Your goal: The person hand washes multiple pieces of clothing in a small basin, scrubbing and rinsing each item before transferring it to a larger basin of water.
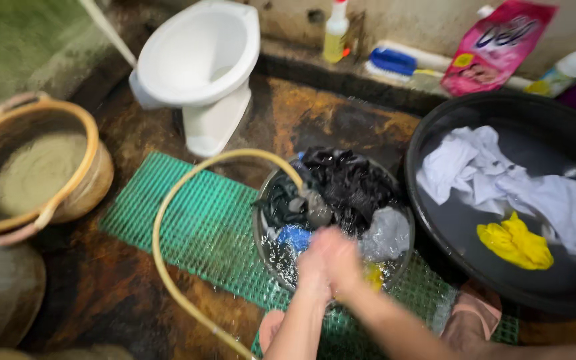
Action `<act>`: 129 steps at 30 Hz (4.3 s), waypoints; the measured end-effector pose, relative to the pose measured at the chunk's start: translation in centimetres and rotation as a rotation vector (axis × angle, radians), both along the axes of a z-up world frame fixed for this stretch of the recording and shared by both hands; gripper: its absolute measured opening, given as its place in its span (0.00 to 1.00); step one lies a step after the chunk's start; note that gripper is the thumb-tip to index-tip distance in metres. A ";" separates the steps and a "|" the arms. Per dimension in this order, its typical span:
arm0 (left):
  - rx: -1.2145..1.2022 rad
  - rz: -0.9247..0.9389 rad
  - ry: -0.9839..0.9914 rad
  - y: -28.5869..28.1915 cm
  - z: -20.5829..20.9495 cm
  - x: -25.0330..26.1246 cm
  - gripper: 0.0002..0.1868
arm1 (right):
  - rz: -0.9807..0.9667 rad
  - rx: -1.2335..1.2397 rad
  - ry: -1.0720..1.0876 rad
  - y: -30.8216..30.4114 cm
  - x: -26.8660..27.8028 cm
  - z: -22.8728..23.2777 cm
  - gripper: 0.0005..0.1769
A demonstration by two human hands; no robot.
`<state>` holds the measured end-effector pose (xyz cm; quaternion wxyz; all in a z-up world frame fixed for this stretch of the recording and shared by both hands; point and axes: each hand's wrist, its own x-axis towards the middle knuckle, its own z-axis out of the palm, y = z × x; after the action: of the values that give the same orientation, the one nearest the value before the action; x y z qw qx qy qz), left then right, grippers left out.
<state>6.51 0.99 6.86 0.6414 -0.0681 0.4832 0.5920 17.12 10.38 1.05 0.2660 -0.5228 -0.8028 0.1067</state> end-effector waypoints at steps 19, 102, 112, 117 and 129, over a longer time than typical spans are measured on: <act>0.276 0.032 -0.089 0.5 -7.5 -4.2 0.17 | 0.509 -0.316 0.168 -7.8 -5.2 8.8 0.20; 0.032 -0.319 0.683 -0.7 -5.0 -9.7 0.20 | 0.034 -0.718 0.328 -0.6 6.2 0.5 0.21; -0.092 -0.449 0.640 -0.1 -7.0 -4.1 0.20 | -0.067 -0.702 -0.012 -2.5 1.7 -4.2 0.14; -0.099 -0.062 -0.127 -1.2 -6.7 -4.2 0.20 | -0.005 -0.428 0.473 -5.4 -1.3 2.4 0.10; 0.022 -0.172 0.219 0.6 -4.7 -3.3 0.14 | -0.127 -0.350 -0.191 1.4 2.0 3.2 0.17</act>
<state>3.25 1.61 2.16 0.6338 0.0457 0.5479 0.5441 19.09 11.80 4.28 0.0998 -0.6185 -0.7590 0.1775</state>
